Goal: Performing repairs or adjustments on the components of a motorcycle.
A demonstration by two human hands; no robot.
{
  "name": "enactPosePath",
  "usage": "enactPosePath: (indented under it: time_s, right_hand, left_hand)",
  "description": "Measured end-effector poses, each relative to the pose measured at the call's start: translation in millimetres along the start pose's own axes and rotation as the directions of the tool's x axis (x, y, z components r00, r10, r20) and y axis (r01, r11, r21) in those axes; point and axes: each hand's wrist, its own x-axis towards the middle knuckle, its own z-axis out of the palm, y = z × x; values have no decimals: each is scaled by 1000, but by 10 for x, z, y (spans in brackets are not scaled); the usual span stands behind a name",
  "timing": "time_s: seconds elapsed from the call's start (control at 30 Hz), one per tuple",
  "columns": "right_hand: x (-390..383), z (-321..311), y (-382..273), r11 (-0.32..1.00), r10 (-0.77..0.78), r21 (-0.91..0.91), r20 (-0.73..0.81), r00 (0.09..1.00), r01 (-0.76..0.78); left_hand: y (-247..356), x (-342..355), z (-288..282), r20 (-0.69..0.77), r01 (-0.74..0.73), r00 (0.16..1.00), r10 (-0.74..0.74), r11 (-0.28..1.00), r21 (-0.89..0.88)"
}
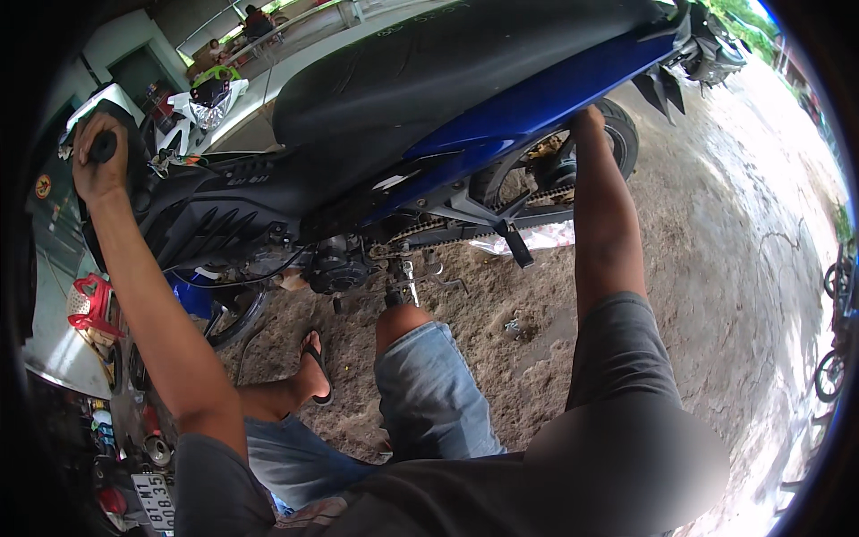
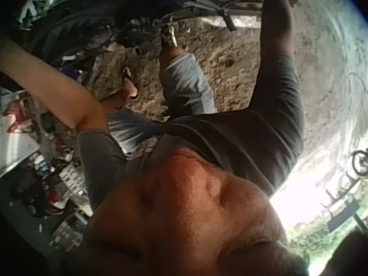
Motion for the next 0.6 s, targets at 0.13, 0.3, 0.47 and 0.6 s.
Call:
enactPosePath:
  time_s: [0.13, 0.3, 0.47, 0.6]
  right_hand:
    - [-151, -29, 135, 999, 43, -27, -16, 999, -43]
    - [-250, -324, 7, 997, 49, -51, -85, 995, -53]
    - [-449, -515, 255, 996, 51, -67, -118, 992, -59]
    - [-448, -613, 165, 994, 65, -81, -122, 990, -76]
  left_hand:
    - [160, -185, 201, -88, -8, 996, 14, 997, 71]
    - [114, -141, 173, -96, 12, 995, 1, 990, 141]
    - [53, -178, 108, -85, 0, 996, 15, 984, 178]
    - [141, -254, 243, -188, -181, 956, 223, 959, 219]
